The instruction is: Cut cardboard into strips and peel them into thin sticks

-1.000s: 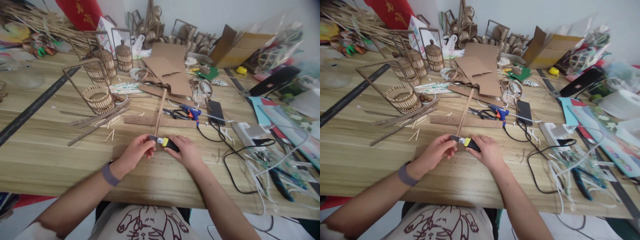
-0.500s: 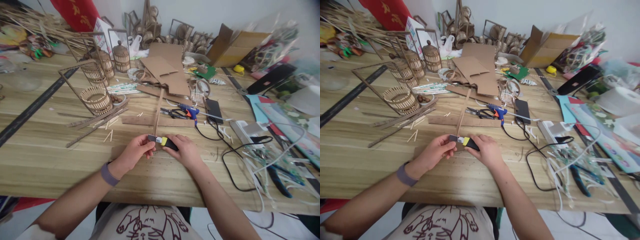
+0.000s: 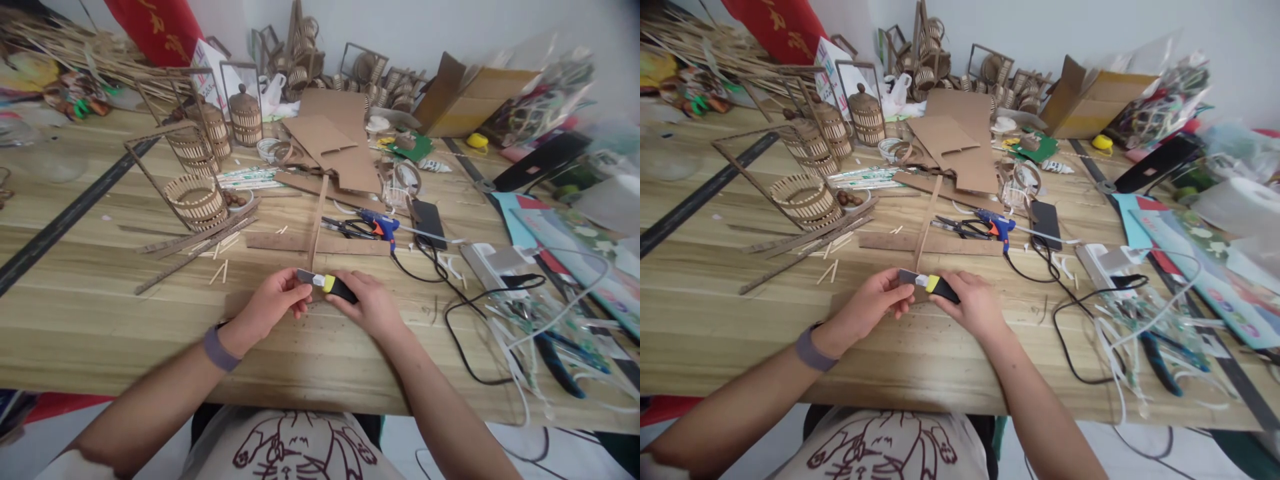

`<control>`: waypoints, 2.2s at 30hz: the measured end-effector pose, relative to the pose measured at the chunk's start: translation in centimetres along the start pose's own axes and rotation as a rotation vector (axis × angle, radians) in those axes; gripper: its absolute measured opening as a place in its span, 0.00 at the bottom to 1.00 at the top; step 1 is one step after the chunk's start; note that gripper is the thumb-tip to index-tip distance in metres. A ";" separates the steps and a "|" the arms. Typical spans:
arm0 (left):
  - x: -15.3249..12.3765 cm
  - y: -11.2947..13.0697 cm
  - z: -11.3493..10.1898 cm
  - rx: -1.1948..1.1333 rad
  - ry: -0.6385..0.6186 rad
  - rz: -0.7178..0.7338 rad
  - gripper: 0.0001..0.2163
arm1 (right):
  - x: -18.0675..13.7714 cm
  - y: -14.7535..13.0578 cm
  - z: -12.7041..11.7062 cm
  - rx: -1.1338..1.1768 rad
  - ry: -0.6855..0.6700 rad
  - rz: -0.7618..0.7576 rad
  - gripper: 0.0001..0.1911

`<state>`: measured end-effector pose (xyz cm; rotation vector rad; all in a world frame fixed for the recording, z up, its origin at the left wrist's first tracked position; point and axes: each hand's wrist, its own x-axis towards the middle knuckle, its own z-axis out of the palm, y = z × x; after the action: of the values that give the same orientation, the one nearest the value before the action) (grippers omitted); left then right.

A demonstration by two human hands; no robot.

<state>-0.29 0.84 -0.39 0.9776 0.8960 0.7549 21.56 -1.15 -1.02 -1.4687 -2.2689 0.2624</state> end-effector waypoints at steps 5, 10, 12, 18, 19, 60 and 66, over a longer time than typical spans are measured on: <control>0.0 -0.2 0.1 0.001 0.002 0.027 0.13 | 0.0 -0.4 0.3 0.016 -0.042 -0.019 0.21; 0.0 -0.3 0.0 0.001 -0.017 0.033 0.12 | 0.0 -0.1 0.1 -0.003 -0.037 -0.029 0.20; 0.0 -0.3 0.0 -0.002 -0.026 0.025 0.11 | 0.0 0.1 0.0 -0.031 -0.031 -0.030 0.21; -0.1 -0.1 -0.1 -0.068 -0.064 -0.030 0.13 | -0.1 0.7 -0.1 -0.079 -0.012 -0.027 0.22; -0.1 0.0 -0.1 -0.080 -0.064 -0.039 0.14 | -0.1 0.8 -0.1 -0.083 -0.006 -0.025 0.23; -0.5 0.0 0.3 0.019 -0.066 -0.010 0.18 | -0.1 -0.4 0.2 -0.162 0.007 0.022 0.22; -0.6 0.2 0.2 0.022 -0.089 -0.009 0.17 | -0.2 0.2 -0.1 -0.158 0.014 0.052 0.21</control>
<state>-0.39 0.37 0.03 1.0180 0.8319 0.6900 21.89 -1.23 -1.03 -1.6038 -2.2880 0.0898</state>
